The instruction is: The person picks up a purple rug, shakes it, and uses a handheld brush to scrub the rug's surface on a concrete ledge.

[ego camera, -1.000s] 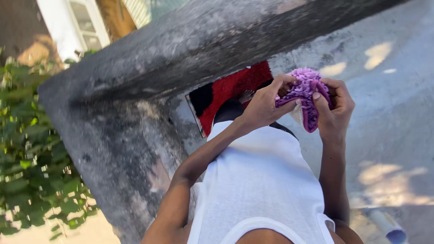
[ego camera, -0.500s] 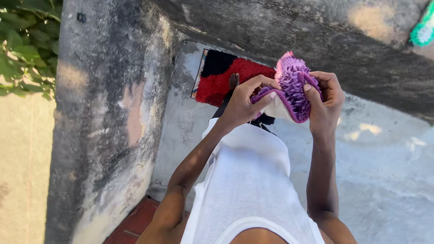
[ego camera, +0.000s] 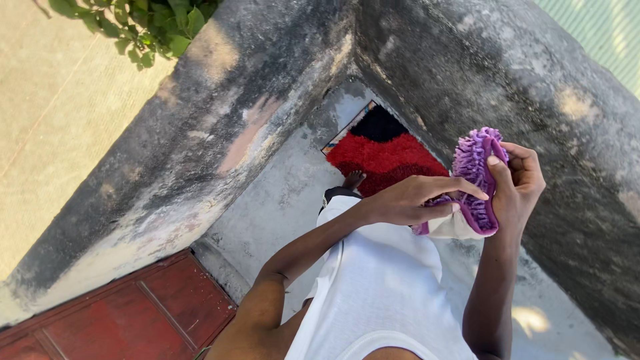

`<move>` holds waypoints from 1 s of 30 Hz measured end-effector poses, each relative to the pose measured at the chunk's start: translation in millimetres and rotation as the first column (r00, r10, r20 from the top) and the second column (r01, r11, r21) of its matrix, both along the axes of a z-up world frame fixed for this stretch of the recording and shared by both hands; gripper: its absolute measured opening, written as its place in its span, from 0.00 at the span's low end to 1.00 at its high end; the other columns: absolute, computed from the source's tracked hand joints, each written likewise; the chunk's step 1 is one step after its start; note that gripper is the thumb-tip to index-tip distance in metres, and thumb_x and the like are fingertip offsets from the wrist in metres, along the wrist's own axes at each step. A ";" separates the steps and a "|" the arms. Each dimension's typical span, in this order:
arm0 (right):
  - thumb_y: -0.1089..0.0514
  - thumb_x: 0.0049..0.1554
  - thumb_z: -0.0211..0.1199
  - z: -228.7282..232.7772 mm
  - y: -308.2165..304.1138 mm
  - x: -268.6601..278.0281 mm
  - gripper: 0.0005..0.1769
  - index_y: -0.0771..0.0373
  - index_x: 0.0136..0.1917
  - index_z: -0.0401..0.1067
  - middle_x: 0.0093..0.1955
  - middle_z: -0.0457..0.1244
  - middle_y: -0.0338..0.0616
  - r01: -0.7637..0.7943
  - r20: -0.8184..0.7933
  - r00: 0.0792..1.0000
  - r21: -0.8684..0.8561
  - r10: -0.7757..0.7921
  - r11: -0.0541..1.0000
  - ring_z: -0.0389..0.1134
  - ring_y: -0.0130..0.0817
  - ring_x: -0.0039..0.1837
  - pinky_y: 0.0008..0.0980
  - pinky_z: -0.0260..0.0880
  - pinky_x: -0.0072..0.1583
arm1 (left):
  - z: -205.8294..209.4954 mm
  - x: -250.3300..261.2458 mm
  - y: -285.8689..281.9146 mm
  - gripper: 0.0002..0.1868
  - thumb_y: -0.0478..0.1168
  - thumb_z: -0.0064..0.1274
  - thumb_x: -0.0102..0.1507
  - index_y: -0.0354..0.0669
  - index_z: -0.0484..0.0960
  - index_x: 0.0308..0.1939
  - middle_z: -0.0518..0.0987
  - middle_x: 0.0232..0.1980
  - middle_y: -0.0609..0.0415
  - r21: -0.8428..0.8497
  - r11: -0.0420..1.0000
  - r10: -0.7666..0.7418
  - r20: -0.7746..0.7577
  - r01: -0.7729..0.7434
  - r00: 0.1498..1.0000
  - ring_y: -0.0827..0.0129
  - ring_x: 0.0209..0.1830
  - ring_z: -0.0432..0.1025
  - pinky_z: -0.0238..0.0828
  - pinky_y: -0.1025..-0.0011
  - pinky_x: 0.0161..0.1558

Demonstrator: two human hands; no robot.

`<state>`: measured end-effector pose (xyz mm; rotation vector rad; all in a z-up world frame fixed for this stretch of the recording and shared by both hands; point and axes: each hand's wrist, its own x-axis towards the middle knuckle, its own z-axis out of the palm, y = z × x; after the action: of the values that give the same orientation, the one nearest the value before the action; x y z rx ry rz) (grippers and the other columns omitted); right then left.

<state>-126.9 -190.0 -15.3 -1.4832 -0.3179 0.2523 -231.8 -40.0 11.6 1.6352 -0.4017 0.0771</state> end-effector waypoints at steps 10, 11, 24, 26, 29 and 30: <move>0.68 0.59 0.54 29.4 7.9 1.3 0.12 0.69 0.56 0.59 0.51 0.60 0.43 0.099 0.166 0.982 -0.063 -0.087 0.993 0.62 0.22 0.52 0.22 0.66 0.59 | -45.7 23.4 58.4 0.12 0.34 0.34 0.64 0.37 0.69 0.48 0.70 0.39 0.54 -0.388 0.761 0.416 -0.324 -0.521 0.849 0.75 0.33 0.64 0.66 0.75 0.39; 0.68 0.59 0.54 34.7 9.4 -2.0 0.12 0.69 0.56 0.59 0.51 0.60 0.43 0.107 0.164 0.982 -0.062 -0.096 0.992 0.62 0.22 0.52 0.22 0.66 0.59 | -43.1 25.0 69.8 0.13 0.37 0.33 0.63 0.37 0.67 0.50 0.69 0.43 0.53 -0.139 0.795 0.565 -0.181 -0.590 0.805 0.76 0.32 0.66 0.66 0.76 0.38; 0.59 0.55 0.67 7.2 -42.8 -19.6 0.15 0.71 0.49 0.69 0.37 0.60 0.39 0.398 0.330 0.909 -0.505 -0.255 0.766 0.56 0.20 0.40 0.18 0.56 0.42 | -49.7 28.3 86.8 0.15 0.47 0.39 0.63 0.37 0.71 0.42 0.72 0.37 0.56 -0.357 0.893 0.119 -0.399 -0.274 0.909 0.79 0.35 0.66 0.65 0.77 0.39; 0.57 0.56 0.68 12.2 -46.3 -30.5 0.15 0.70 0.47 0.68 0.36 0.61 0.40 0.469 0.397 0.873 -0.525 -0.284 0.710 0.57 0.21 0.41 0.19 0.58 0.44 | -50.9 30.0 68.7 0.16 0.48 0.41 0.63 0.37 0.71 0.42 0.71 0.37 0.56 -0.285 0.948 0.010 -0.420 -0.143 0.907 0.78 0.36 0.65 0.63 0.78 0.39; 0.59 0.51 0.65 16.0 -46.2 -52.5 0.14 0.69 0.47 0.68 0.35 0.61 0.42 0.525 0.399 0.848 -0.542 -0.349 0.657 0.58 0.20 0.37 0.20 0.58 0.41 | -48.7 35.7 38.6 0.17 0.48 0.46 0.59 0.38 0.71 0.43 0.70 0.38 0.57 -0.126 0.981 -0.185 -0.411 0.145 0.893 0.78 0.36 0.64 0.61 0.79 0.39; 0.59 0.50 0.64 16.4 -46.6 -59.1 0.13 0.68 0.46 0.68 0.33 0.61 0.43 0.525 0.333 0.851 -0.572 -0.406 0.631 0.57 0.21 0.35 0.21 0.58 0.39 | -47.2 37.3 28.4 0.18 0.47 0.50 0.55 0.39 0.71 0.43 0.71 0.38 0.57 -0.043 0.965 -0.253 -0.387 0.257 0.887 0.78 0.36 0.64 0.62 0.79 0.38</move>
<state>-185.9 -236.6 1.1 -2.2334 0.0527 -0.2299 -194.5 -11.6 -35.6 1.5474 -0.3046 -0.4463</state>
